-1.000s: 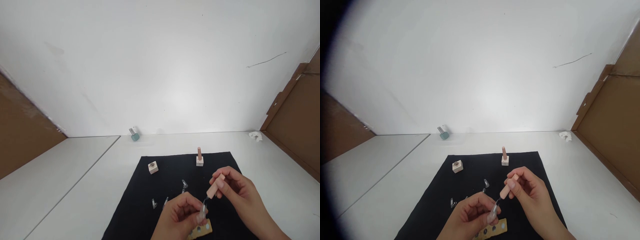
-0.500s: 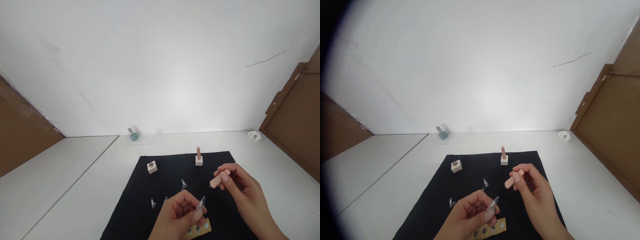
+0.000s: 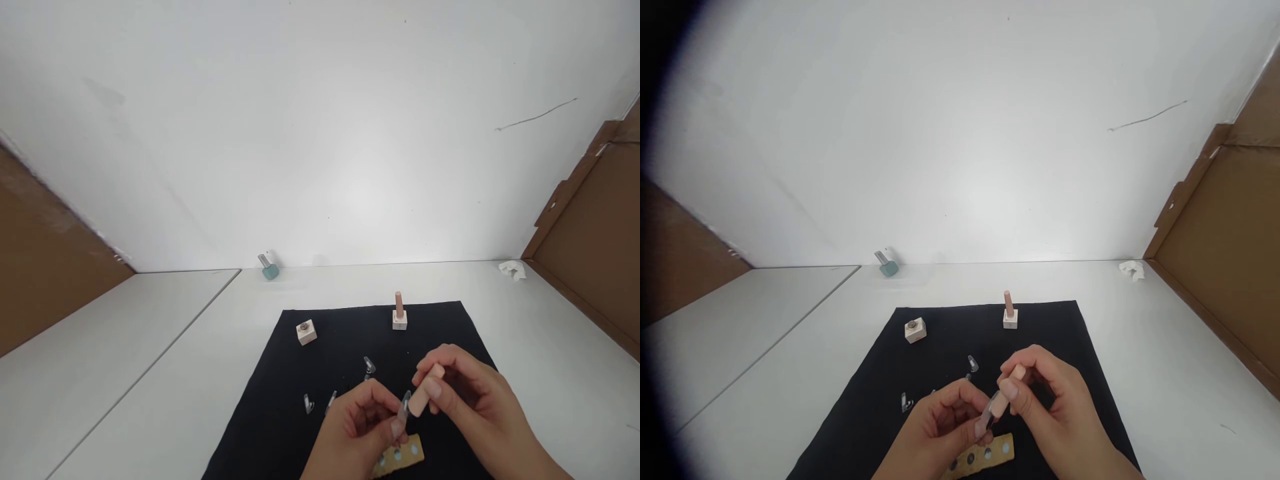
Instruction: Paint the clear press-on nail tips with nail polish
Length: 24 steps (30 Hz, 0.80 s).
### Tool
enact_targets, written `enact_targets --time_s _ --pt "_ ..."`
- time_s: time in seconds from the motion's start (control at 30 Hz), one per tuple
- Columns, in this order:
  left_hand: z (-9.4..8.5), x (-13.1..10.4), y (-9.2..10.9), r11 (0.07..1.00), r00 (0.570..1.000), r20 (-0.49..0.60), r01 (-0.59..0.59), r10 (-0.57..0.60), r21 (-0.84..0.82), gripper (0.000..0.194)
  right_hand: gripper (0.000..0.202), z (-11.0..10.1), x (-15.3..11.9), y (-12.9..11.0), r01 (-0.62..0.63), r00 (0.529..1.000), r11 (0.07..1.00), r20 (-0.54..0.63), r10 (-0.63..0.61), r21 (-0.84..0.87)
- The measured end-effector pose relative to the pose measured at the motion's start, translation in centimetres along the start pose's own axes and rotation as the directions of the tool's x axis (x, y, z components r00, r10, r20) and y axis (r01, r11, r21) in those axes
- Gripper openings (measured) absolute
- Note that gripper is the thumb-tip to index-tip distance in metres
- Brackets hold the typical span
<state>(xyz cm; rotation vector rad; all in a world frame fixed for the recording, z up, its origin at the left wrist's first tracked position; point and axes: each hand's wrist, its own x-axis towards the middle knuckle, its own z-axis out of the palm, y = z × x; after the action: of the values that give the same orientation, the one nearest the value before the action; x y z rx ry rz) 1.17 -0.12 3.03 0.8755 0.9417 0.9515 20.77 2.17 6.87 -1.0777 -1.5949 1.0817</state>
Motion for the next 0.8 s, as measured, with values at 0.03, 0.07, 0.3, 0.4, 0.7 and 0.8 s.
enact_targets --time_s 0.03,0.07,0.3,0.4,0.7,0.8 --pt "-0.1 0.0 -0.1 1.0 1.0 0.008 0.002 -0.002 0.02 0.037 0.021 0.0 0.1 0.1 -0.012 1.0 1.0 -0.026 0.012 -0.016" --pt "-0.1 0.0 -0.1 0.999 1.0 0.008 0.003 -0.003 0.037 0.035 0.021 0.0 0.2 0.2 -0.024 0.997 0.999 -0.071 0.022 -0.027" --pt "0.4 -0.1 -0.4 0.995 0.998 -0.058 -0.012 0.018 0.102 0.016 0.02 -0.4 0.2 0.0 0.007 0.999 0.999 0.034 -0.006 -0.053" --pt "0.6 -0.2 -0.4 0.994 0.998 -0.062 -0.003 0.01 0.114 0.013 0.02 -0.5 0.4 0.0 -0.015 1.0 0.994 -0.003 0.015 -0.105" --pt "1.0 -0.3 0.0 0.991 0.995 -0.096 0.005 0.007 0.131 0.01 0.026 -0.9 0.5 0.0 -0.055 0.995 0.992 0.078 0.064 -0.113" --pt "1.0 -0.4 0.1 0.991 0.994 -0.112 0.01 0.006 0.137 0.011 0.026 -1.3 0.8 0.5 -0.086 0.986 0.987 -0.155 0.064 -0.137"
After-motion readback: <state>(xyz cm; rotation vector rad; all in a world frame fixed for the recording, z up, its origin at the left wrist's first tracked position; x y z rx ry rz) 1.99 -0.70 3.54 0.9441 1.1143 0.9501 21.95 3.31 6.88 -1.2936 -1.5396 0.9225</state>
